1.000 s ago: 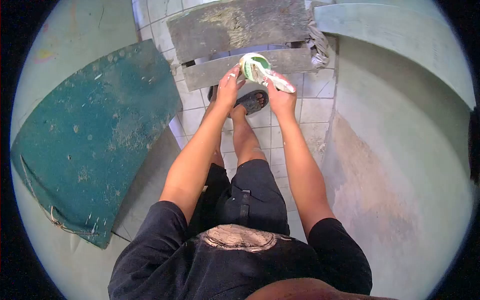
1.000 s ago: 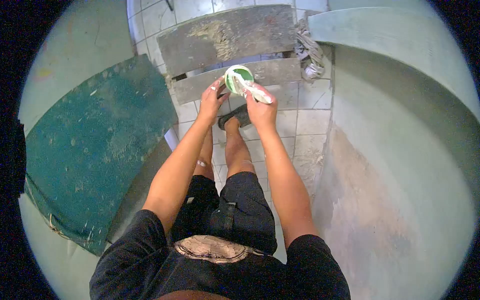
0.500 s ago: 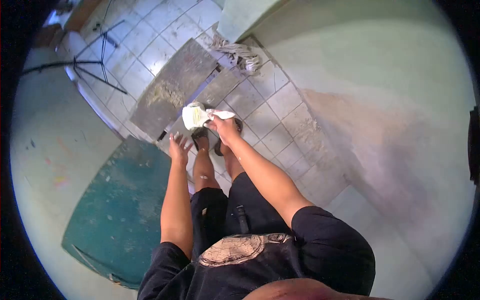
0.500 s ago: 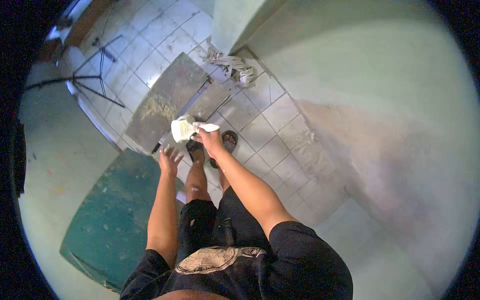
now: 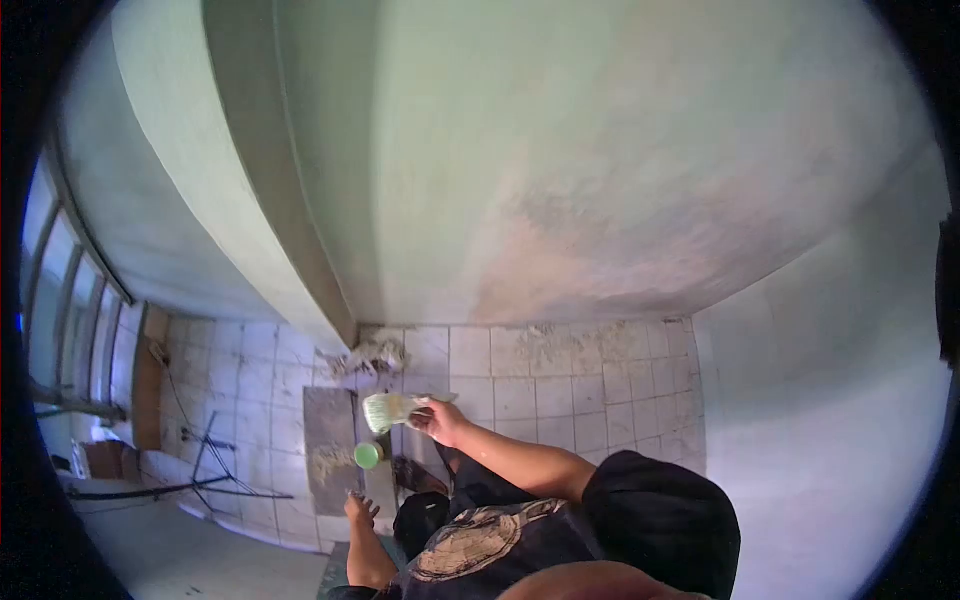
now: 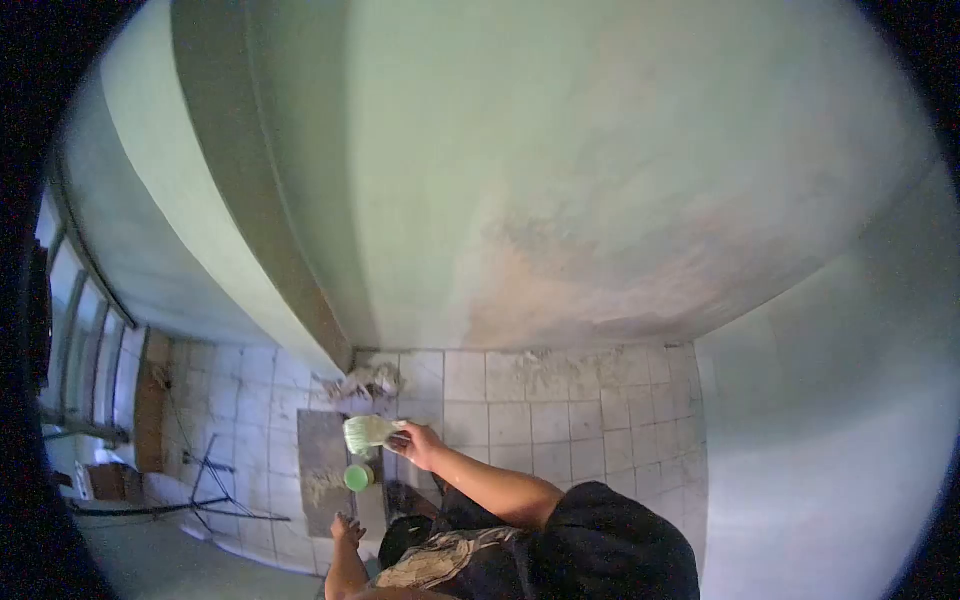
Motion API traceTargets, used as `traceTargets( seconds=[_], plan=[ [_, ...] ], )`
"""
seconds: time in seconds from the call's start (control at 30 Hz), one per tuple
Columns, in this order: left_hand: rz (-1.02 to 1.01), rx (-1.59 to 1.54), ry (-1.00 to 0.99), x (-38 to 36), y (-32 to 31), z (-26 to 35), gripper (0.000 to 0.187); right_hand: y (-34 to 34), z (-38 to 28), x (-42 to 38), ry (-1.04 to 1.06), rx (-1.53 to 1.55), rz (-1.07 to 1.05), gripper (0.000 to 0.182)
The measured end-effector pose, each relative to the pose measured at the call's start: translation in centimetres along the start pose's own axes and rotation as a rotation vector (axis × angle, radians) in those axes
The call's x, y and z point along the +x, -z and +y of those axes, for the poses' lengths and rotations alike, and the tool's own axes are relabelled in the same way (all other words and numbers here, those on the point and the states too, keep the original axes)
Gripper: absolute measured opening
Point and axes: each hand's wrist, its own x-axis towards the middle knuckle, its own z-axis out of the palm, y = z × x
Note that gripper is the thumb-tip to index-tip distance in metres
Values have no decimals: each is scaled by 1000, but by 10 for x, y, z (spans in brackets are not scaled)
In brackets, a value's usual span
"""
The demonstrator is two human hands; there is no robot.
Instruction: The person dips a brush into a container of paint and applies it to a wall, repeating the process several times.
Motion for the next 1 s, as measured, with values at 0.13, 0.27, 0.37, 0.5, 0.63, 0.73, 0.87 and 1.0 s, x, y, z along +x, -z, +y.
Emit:
traceTargets(
  seconds=[0.13, 0.27, 0.37, 0.5, 0.63, 0.73, 0.87, 1.0],
  plan=[
    [-259, 182, -137, -9, -31, 55, 36, 5, -33, -45, 226, 124, 4, 18],
    [-394, 426, -297, -44, -80, 146, 34, -15, -55, -66, 436, 318, 9, 19],
    [-446, 522, -373, -72, -122, 135, 35, 29, -60, -122, 553, 398, 2, 20],
    [-453, 694, -373, -101, -141, 134, 33, 46, -58, -131, 630, 504, -30, 19],
    [-540, 799, -267, -66, -143, 100, 28, 56, -75, -147, 674, 488, -28, 19],
    [-589, 839, -242, -74, -146, 71, 32, 67, -93, -147, 700, 493, -61, 21],
    [-656, 1041, -556, -26, -166, 42, 33, 81, -120, -152, 657, 465, -117, 22],
    [-444, 1379, -609, -52, -199, 25, 35, 104, -150, -141, 528, 536, -108, 25]
  ],
)
